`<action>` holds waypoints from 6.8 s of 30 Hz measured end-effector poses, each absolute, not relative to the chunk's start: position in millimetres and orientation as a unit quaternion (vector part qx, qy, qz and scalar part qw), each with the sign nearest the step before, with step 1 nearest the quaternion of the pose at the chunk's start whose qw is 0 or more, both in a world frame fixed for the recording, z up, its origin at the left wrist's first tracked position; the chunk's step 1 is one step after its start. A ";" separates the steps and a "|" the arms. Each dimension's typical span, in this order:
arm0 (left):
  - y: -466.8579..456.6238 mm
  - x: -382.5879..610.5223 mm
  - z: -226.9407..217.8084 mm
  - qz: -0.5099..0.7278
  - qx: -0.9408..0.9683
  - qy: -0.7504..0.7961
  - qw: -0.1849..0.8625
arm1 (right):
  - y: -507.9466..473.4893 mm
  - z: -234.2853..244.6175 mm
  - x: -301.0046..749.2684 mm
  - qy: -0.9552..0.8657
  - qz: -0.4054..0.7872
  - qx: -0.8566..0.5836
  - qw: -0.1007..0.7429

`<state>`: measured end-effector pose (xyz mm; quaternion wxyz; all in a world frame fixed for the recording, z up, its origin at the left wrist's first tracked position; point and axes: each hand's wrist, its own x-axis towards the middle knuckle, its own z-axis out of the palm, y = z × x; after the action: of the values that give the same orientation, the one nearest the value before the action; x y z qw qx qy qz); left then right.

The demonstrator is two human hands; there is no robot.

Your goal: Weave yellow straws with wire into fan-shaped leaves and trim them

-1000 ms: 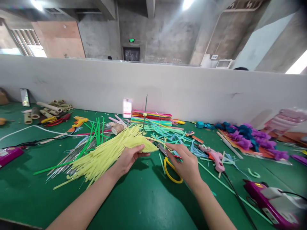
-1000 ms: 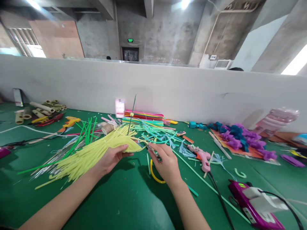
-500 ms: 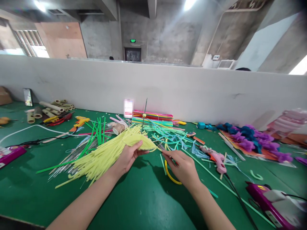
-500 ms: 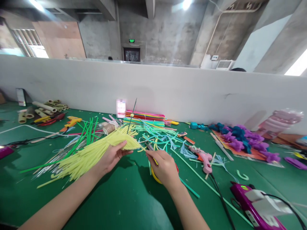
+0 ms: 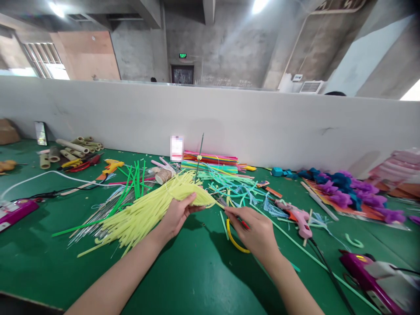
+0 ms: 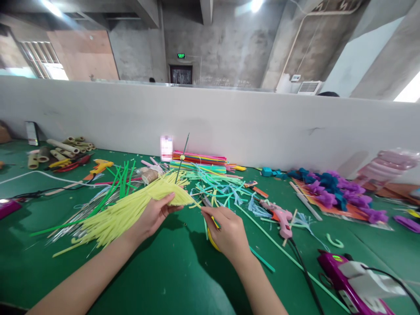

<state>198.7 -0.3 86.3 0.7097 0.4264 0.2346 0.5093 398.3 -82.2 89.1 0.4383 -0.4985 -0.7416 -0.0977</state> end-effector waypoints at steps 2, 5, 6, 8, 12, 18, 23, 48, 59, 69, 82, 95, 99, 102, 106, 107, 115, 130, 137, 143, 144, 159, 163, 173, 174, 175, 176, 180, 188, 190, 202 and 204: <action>-0.8 199.1 87.1 0.511 0.427 0.236 0.708 | -83.5 91.4 396.7 -0.742 -0.097 -0.498 0.439; -1.4 199.5 87.5 0.511 0.425 0.239 0.708 | -85.4 94.4 395.3 -0.743 -0.096 -0.495 0.441; -1.5 199.8 87.4 0.510 0.425 0.240 0.708 | -86.1 95.1 395.1 -0.743 -0.095 -0.494 0.442; -1.7 200.4 86.7 0.511 0.423 0.243 0.708 | -87.2 95.7 394.8 -0.743 -0.093 -0.492 0.444; -1.8 202.4 84.8 0.519 0.423 0.251 0.700 | -88.1 94.3 393.1 -0.738 -0.082 -0.496 0.449; -0.7 205.2 77.8 0.514 0.456 0.251 0.682 | -88.0 92.0 389.5 -0.734 -0.061 -0.501 0.455; -6.4 204.9 78.7 0.504 0.497 0.277 0.650 | -87.9 91.6 389.0 -0.715 -0.041 -0.524 0.461; -8.4 207.9 73.8 0.451 0.490 0.248 0.704 | -84.0 91.1 385.2 -0.647 0.103 -0.561 0.506; -8.2 200.6 90.1 0.481 0.428 0.211 0.736 | -71.0 80.5 381.5 -0.420 0.449 -0.520 0.593; -12.2 203.1 91.0 0.467 0.422 0.192 0.753 | -71.5 74.8 367.7 -0.352 0.511 -0.473 0.626; -14.1 207.0 84.7 0.469 0.417 0.181 0.757 | -68.5 67.7 363.0 -0.354 0.467 -0.472 0.658; -12.1 202.7 90.0 0.472 0.414 0.185 0.756 | -70.6 74.3 359.2 -0.330 0.504 -0.444 0.663; -10.5 200.9 91.3 0.475 0.410 0.190 0.755 | -72.5 77.4 360.5 -0.321 0.513 -0.449 0.658; -10.1 200.8 91.6 0.477 0.406 0.194 0.755 | -72.8 76.2 361.1 -0.339 0.518 -0.449 0.644; -10.7 201.8 92.3 0.471 0.406 0.191 0.760 | -73.6 74.0 359.1 -0.356 0.512 -0.456 0.635; -11.1 202.2 92.4 0.469 0.408 0.189 0.760 | -74.0 73.8 358.5 -0.359 0.509 -0.457 0.635; -13.8 204.9 88.7 0.458 0.421 0.190 0.759 | -74.6 72.7 359.3 -0.372 0.488 -0.457 0.643; -12.4 202.9 88.6 0.470 0.407 0.204 0.757 | -73.5 75.3 359.8 -0.367 0.484 -0.461 0.647; -11.1 201.7 88.8 0.463 0.418 0.202 0.755 | -71.6 72.9 362.9 -0.363 0.492 -0.460 0.644; -12.9 202.6 88.4 0.451 0.432 0.207 0.753 | -72.3 68.4 361.2 -0.392 0.461 -0.478 0.636; -13.1 203.1 88.3 0.451 0.432 0.210 0.752 | -72.0 68.1 360.7 -0.393 0.454 -0.483 0.638; 6.8 202.2 80.2 0.544 0.337 0.233 0.732 | -71.0 65.5 351.0 -0.502 0.436 -0.513 0.543; 13.3 196.7 81.9 0.492 0.305 0.277 0.767 | -67.3 62.1 360.2 -0.520 0.427 -0.522 0.525; 12.6 183.7 80.1 0.204 0.481 0.243 0.817 | -61.7 72.5 383.4 -0.392 0.414 -0.533 0.625; 13.5 182.8 78.9 0.175 0.498 0.237 0.816 | -62.2 73.4 383.7 -0.385 0.420 -0.530 0.629; 14.2 182.1 77.7 0.151 0.511 0.231 0.814 | -62.5 73.9 383.9 -0.382 0.427 -0.525 0.630; 14.8 181.8 76.8 0.134 0.522 0.226 0.811 | -62.6 74.1 384.1 -0.383 0.435 -0.520 0.627; 15.4 182.4 75.3 0.108 0.549 0.224 0.798 | -63.2 73.5 385.1 -0.442 0.455 -0.501 0.588; 22.1 181.4 70.9 0.144 0.578 0.246 0.765 | -68.4 68.2 382.5 -0.691 0.259 -0.508 0.445; 21.9 181.3 69.7 0.138 0.580 0.239 0.767 | -67.5 66.8 382.5 -0.715 0.199 -0.515 0.429; 14.2 184.1 71.6 0.090 0.553 0.206 0.802 | -69.0 72.7 390.4 -0.675 0.124 -0.574 0.446; 13.9 184.1 72.1 0.092 0.552 0.204 0.803 | -69.3 74.0 389.9 -0.668 0.132 -0.586 0.439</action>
<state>184.1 13.9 72.1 0.8028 0.5524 0.2044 0.0924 389.9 -69.3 74.0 0.4395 -0.5863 -0.6676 0.1318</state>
